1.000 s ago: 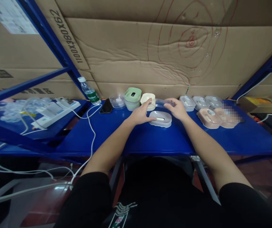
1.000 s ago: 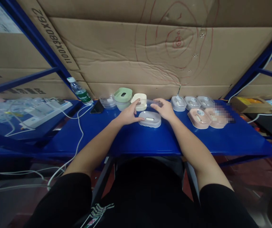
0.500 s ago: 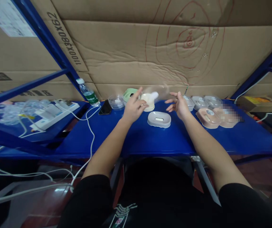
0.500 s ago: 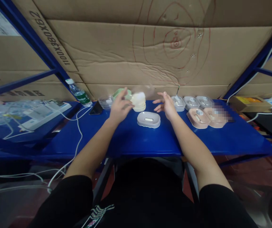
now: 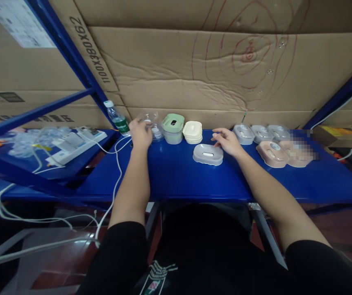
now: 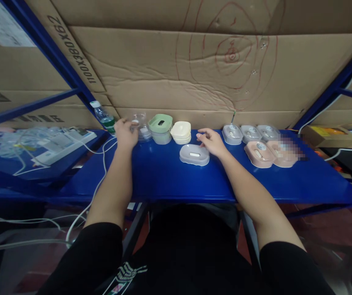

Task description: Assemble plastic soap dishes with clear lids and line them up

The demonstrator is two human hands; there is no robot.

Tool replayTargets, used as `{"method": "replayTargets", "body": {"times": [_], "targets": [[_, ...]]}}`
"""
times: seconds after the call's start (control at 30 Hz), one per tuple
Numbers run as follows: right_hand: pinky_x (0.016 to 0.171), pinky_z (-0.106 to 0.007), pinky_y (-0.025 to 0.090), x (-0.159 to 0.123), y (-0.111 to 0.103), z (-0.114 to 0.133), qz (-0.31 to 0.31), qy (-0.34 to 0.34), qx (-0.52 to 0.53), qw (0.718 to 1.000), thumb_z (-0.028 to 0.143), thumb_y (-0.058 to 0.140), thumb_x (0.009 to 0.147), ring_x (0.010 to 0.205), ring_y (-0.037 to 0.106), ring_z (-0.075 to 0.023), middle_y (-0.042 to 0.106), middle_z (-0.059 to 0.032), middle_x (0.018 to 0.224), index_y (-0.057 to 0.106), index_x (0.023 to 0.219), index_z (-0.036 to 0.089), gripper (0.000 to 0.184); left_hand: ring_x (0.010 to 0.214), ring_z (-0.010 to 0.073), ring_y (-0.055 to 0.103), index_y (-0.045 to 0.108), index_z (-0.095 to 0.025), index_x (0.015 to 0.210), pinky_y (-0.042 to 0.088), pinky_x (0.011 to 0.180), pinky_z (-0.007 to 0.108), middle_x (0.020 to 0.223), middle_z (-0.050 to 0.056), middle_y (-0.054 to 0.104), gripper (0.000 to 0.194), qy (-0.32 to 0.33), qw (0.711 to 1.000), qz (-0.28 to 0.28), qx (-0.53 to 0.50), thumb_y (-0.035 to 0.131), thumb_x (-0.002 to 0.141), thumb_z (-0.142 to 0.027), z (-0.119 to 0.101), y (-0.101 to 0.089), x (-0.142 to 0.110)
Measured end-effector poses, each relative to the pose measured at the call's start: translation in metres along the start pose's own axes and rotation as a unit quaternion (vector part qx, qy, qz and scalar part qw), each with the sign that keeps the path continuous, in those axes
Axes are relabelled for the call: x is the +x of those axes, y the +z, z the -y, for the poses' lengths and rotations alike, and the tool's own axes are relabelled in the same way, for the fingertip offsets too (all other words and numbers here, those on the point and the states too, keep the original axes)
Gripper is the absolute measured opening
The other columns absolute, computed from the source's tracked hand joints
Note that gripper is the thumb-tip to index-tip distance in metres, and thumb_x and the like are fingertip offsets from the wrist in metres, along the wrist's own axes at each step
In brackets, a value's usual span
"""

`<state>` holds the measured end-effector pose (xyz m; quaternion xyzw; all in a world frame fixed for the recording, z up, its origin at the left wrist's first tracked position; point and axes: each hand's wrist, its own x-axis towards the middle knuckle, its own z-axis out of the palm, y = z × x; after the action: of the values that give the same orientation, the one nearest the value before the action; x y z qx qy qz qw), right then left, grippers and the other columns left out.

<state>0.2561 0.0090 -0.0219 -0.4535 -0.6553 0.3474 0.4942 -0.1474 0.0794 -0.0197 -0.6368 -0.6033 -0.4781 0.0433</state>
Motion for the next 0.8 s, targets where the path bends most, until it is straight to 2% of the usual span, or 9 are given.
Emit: {"method": "replayTargets", "body": {"times": [0.13,0.3,0.43,0.53,0.63,0.73,0.8], "targets": [[0.067,-0.037,0.061,0.0,0.0,0.001,-0.002,-0.004,-0.008,1.0,0.075,0.078,0.081,0.063,0.071,-0.0192,0.078,-0.003,0.084,0.072,0.113,0.024,0.061,0.146,0.0401,0.05,0.078,-0.02,0.111,0.034,0.129,0.062,0.147,0.016,0.061,0.035,0.004,0.998,0.048,0.038,0.062,0.081,-0.015,-0.001,0.009,-0.003],[0.07,-0.039,0.061,0.0,0.0,-0.001,0.002,-0.017,-0.033,0.999,0.071,0.075,0.085,0.066,0.074,-0.0212,0.08,-0.0052,0.089,0.073,0.114,0.023,0.057,0.151,0.0421,0.048,0.079,-0.017,0.124,0.032,0.13,0.062,0.156,0.02,0.058,0.05,0.02,0.996,0.069,0.059,0.062,0.078,-0.02,-0.001,0.011,-0.002],[0.083,-0.046,0.063,-0.001,-0.003,-0.002,0.013,-0.044,-0.105,0.993,0.065,0.071,0.091,0.077,0.078,-0.0254,0.081,-0.0074,0.093,0.074,0.124,0.021,0.056,0.149,0.0416,0.05,0.078,-0.017,0.128,0.036,0.127,0.062,0.156,0.019,0.06,0.052,0.02,0.996,0.071,0.056,0.062,0.079,-0.024,-0.001,0.013,-0.005],[0.103,-0.056,0.059,-0.004,-0.008,0.0,0.082,-0.091,-0.213,0.969,0.063,0.077,0.088,0.109,0.078,-0.0346,0.082,-0.0135,0.117,0.074,0.135,0.021,0.063,0.146,0.0414,0.052,0.074,-0.018,0.135,0.038,0.125,0.061,0.154,0.018,0.063,0.057,0.007,0.996,0.074,0.054,0.062,0.08,-0.026,-0.003,0.015,-0.007],[0.116,-0.064,0.05,-0.007,-0.01,0.0,0.185,-0.101,-0.298,0.931,0.067,0.09,0.075,0.135,0.067,-0.0443,0.073,-0.0168,0.143,0.072,0.143,0.024,0.083,0.149,0.043,0.049,0.064,-0.016,0.149,0.035,0.126,0.063,0.156,0.02,0.061,0.07,-0.001,0.997,0.058,0.06,0.066,0.079,-0.025,-0.007,0.013,-0.008],[0.118,-0.067,0.049,-0.01,-0.009,-0.002,0.245,-0.081,-0.32,0.912,0.069,0.097,0.062,0.14,0.063,-0.0469,0.069,-0.0154,0.149,0.067,0.151,0.028,0.103,0.149,0.0423,0.048,0.059,-0.017,0.152,0.033,0.128,0.062,0.156,0.019,0.06,0.072,-0.004,0.998,-0.005,0.06,0.067,0.081,-0.024,-0.014,0.007,-0.007],[0.119,-0.064,0.05,-0.011,-0.008,-0.003,0.259,-0.085,-0.312,0.91,0.065,0.099,0.061,0.139,0.064,-0.045,0.069,-0.0149,0.149,0.065,0.155,0.027,0.107,0.148,0.0405,0.049,0.059,-0.018,0.149,0.034,0.127,0.061,0.154,0.018,0.061,0.065,0.002,0.997,-0.051,0.052,0.064,0.085,-0.024,-0.022,0.003,-0.007]]}}
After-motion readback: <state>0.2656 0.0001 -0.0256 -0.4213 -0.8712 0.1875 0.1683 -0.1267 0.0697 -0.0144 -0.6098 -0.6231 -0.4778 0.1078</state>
